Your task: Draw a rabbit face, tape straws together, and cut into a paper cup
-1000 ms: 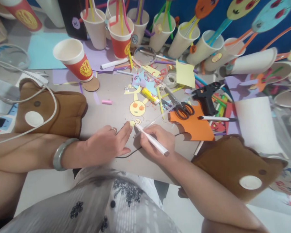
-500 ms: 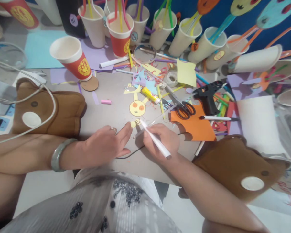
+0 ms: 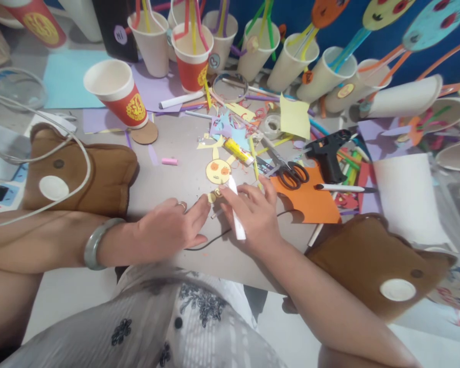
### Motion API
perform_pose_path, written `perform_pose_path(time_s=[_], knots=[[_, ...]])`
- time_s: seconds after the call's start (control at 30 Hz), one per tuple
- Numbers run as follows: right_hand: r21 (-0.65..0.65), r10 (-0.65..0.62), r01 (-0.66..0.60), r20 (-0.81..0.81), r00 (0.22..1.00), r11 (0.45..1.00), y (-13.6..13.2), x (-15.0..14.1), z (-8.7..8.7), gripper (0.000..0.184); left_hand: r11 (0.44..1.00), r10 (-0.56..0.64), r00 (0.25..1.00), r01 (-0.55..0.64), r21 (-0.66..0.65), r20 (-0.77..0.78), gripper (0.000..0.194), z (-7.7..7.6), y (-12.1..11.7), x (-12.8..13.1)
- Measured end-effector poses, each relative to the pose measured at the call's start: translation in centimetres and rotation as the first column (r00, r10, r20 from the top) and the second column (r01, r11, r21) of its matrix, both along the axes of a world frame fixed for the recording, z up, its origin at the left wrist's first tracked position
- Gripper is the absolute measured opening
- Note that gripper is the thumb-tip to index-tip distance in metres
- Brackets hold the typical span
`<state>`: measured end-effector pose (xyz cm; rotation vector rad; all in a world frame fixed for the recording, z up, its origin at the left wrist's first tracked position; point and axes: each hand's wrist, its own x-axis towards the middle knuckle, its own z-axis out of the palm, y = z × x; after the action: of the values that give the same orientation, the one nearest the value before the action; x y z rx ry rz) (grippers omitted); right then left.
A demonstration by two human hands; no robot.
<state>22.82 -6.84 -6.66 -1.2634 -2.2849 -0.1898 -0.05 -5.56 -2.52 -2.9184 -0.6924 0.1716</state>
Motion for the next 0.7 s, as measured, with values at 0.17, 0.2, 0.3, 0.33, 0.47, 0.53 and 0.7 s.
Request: perform_pose_path(time_s=[0.17, 0.2, 0.3, 0.33, 0.47, 0.53, 0.7], knots=[[0.007, -0.009, 0.009, 0.004, 1.000, 1.000, -0.02, -0.32, 0.15, 0.043, 0.998, -0.002, 0.999, -0.002, 0.059, 0.054, 0.056, -0.38, -0.01, -0.19], [0.014, -0.010, 0.010, 0.001, 1.000, 1.000, 0.00, -0.39, 0.18, 0.044, 0.998, -0.006, 0.998, 0.001, 0.070, 0.067, 0.056, -0.46, 0.02, -0.23], [0.024, -0.022, 0.022, 0.007, 1.000, 0.999, 0.11, -0.38, 0.14, 0.046, 0.997, -0.020, 0.995, 0.012, 0.078, 0.093, 0.056, -0.64, 0.16, -0.36], [0.020, -0.027, 0.026, 0.012, 1.000, 0.999, 0.16, -0.28, 0.10, 0.046, 0.997, -0.024, 0.995, 0.016, 0.076, 0.099, 0.056, -0.69, 0.21, -0.40], [0.007, -0.038, 0.038, -0.023, 0.999, 0.999, 0.29, 0.25, -0.12, 0.044, 0.996, -0.038, 0.992, 0.028, 0.083, 0.123, 0.058, -0.90, 0.35, -0.46], [0.023, -0.057, 0.058, -0.034, 0.998, 0.998, 0.27, 0.40, -0.10, 0.040, 0.995, -0.040, 0.990, 0.027, 0.097, 0.135, 0.058, -0.95, 0.37, -0.45], [0.039, -0.066, 0.072, -0.150, 0.986, 0.997, -0.07, 0.20, 0.53, 0.033, 0.995, -0.037, 0.989, 0.022, 0.100, 0.145, 0.058, -1.06, 0.39, -0.46]])
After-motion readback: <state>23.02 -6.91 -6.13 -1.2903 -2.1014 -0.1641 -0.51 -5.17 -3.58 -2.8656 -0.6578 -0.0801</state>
